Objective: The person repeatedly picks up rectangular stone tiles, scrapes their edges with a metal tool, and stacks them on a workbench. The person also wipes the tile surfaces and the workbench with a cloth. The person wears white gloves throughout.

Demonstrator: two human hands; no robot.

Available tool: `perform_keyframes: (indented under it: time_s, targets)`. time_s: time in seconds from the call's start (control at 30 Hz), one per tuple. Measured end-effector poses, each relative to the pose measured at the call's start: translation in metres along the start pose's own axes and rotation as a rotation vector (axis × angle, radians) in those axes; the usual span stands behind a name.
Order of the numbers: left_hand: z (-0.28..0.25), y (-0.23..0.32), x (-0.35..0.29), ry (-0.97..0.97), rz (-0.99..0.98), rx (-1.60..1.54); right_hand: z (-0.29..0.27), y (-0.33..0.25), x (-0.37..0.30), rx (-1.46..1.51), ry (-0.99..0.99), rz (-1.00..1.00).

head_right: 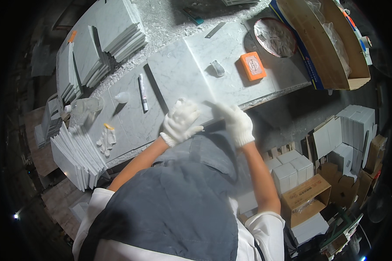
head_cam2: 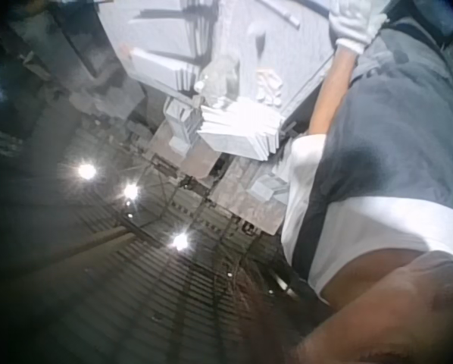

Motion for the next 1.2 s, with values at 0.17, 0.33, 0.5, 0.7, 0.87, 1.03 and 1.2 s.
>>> perform_keyframes:
  time_s: [0.17,0.33,0.5,0.7,0.87,1.03,1.2]
  targets:
    - [-0.001,0.001,-0.001,0.015,0.018,0.005,0.003,0.003,0.003,-0.047,0.038,-0.062]
    - [-0.002,0.002,0.001,0.067,0.016,-0.029,0.006,0.003,0.002,-0.075,0.062,-0.041]
    - [-0.004,0.002,0.002,0.088,0.036,-0.043,-0.001,-0.010,-0.016,0.020,0.113,0.000]
    - [-0.002,0.006,0.003,0.103,0.026,-0.022,0.001,-0.006,-0.013,0.008,0.142,-0.004]
    - [-0.001,0.008,0.002,0.100,0.008,0.025,0.006,-0.003,-0.020,0.022,0.191,0.018]
    - [-0.005,0.002,0.002,0.064,0.047,-0.030,0.003,-0.010,-0.023,0.095,0.130,0.001]
    - [-0.009,0.003,0.003,0.103,0.063,0.023,0.003,-0.017,-0.017,0.095,0.162,0.073]
Point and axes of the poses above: each hand's wrist, its own x-axis towards the middle knuckle, its own z-axis out of the palm, y = z × x, the point moved 5 cm from there along x, towards the middle knuckle, and after that the axes turned 12 degrees about y, right-handed, at the moved point
